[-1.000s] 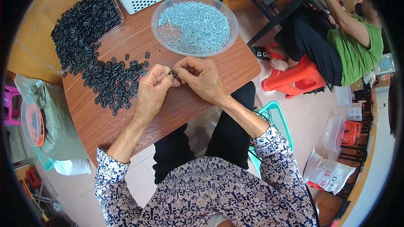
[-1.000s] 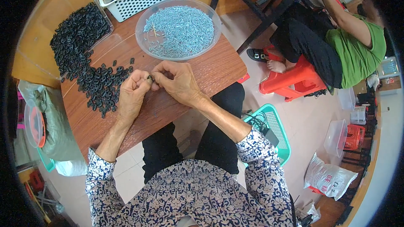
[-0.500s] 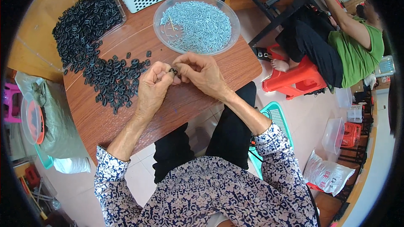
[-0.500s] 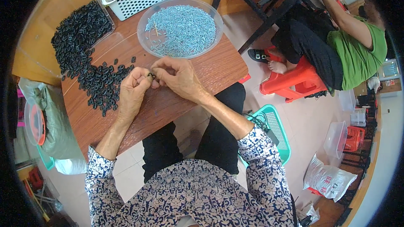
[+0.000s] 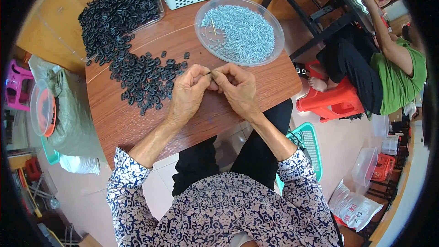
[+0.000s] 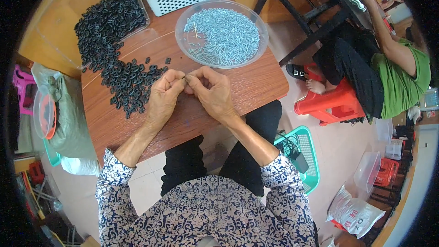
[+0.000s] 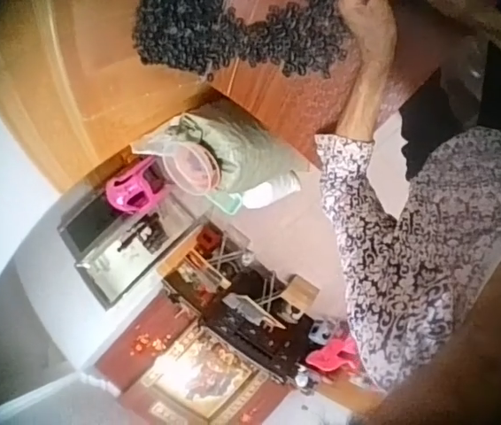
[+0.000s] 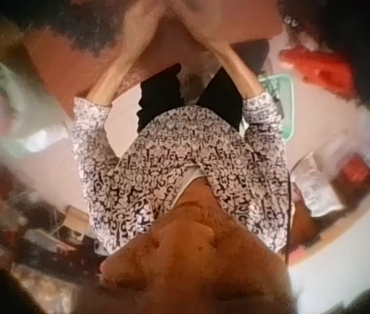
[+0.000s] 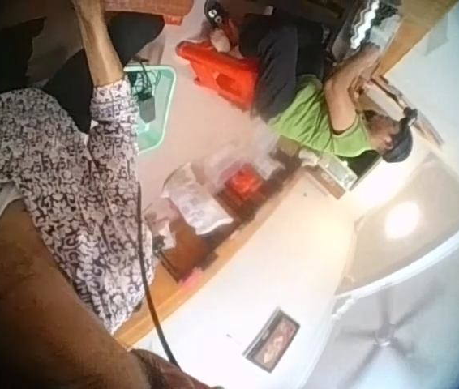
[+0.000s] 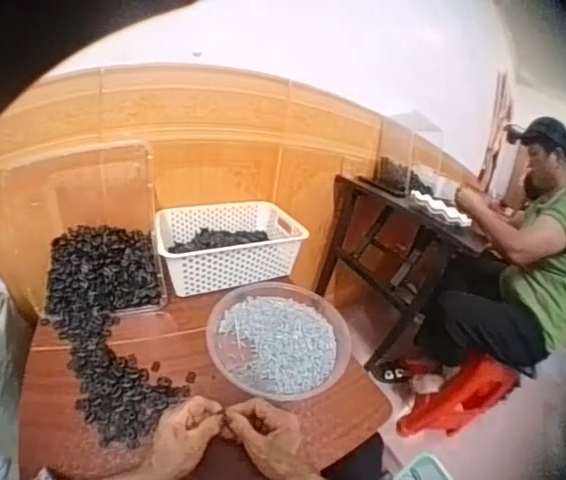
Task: The person assembles plastic clips by taking pins from a bowl and inserting them into the clips by hand.
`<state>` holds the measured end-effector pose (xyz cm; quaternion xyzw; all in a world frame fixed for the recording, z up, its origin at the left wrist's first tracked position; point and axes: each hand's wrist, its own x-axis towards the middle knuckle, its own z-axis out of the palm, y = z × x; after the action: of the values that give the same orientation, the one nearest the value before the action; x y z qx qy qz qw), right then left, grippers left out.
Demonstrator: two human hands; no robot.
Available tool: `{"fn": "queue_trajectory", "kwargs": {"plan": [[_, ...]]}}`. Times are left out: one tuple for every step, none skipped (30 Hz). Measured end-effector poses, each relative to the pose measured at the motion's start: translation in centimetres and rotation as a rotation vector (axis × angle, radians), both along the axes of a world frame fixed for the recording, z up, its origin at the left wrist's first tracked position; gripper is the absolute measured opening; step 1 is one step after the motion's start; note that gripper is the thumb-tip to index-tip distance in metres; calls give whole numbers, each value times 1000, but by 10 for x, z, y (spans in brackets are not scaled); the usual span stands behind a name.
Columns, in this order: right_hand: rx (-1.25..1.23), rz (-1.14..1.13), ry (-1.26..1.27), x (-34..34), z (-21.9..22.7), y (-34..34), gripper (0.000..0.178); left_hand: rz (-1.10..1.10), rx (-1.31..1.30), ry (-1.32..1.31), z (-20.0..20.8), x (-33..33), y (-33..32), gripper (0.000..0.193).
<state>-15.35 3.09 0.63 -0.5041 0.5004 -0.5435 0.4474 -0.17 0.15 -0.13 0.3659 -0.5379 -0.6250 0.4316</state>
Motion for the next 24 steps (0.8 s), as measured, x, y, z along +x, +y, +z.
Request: {"fn": "queue_trajectory", "kwargs": {"plan": [[-31, 9, 6, -1, -2, 0, 10, 11, -4, -3, -2, 0, 0, 10], [-63, 19, 12, -1, -3, 0, 9, -7, -35, -10, -4, -1, 0, 11], [-67, 22, 10, 0, -4, 0, 9, -34, -66, -18, -2, -1, -1, 12], [-70, 19, -16, 0, -5, 0, 8, -62, -85, -48, 1, 2, -1, 11], [-72, 17, -43, 1, -5, -1, 8, -59, -89, -52, 5, 8, -3, 11], [-74, 15, -44, 4, -4, -1, 8, 2, -279, -224, 15, 17, -6, 11], [-41, 13, -56, 5, -1, 0, 7, 62, -468, -393, 21, 24, -11, 11], [-7, 11, -67, 4, 0, 0, 7, 141, -666, -486, 22, 33, -24, 14], [-8, 6, -66, 1, 1, 2, 7, 150, -775, -620, 34, 43, -35, 16], [6, 30, -85, -2, 0, 2, 7, 135, -850, -736, 39, 50, -46, 15], [19, 58, -106, -3, 0, 2, 7, 101, -876, -854, 35, 63, -59, 17], [18, 54, -106, -4, -1, 2, 7, 41, -876, -967, 36, 70, -66, 17], [7, 73, -109, -4, -4, 2, 7, -21, -874, -1079, 37, 75, -71, 17], [-3, 91, -111, -6, -5, 2, 7, -26, -877, -1075, 36, 77, -75, 17], [-3, 89, -112, -6, -5, 2, 7, -84, -865, -1115, 37, 78, -77, 18], [-19, 95, -73, -6, -5, 2, 7, -144, -853, -1155, 37, 79, -78, 19], [-36, 100, -34, -6, -4, 1, 7, -147, -855, -1153, 37, 77, -81, 19], [-35, 94, -33, -7, -4, 1, 7, -176, -847, -1145, 36, 74, -85, 19], [-30, 93, -25, -7, -4, 1, 7, -205, -839, -1137, 35, 71, -87, 20], [-25, 91, -19, -8, -3, 2, 7, -210, -843, -1133, 35, 68, -87, 20], [-25, 84, -18, -8, -2, 2, 7, -202, -847, -1127, 35, 66, -87, 20], [-15, 98, -88, -7, 0, 2, 7, -194, -851, -1121, 35, 63, -87, 20], [-5, 112, -158, -7, 1, 2, 7, -200, -856, -1118, 31, 63, -88, 20], [-7, 105, -158, -8, 0, 2, 7, -128, -928, -1127, 27, 63, -89, 20]]}}
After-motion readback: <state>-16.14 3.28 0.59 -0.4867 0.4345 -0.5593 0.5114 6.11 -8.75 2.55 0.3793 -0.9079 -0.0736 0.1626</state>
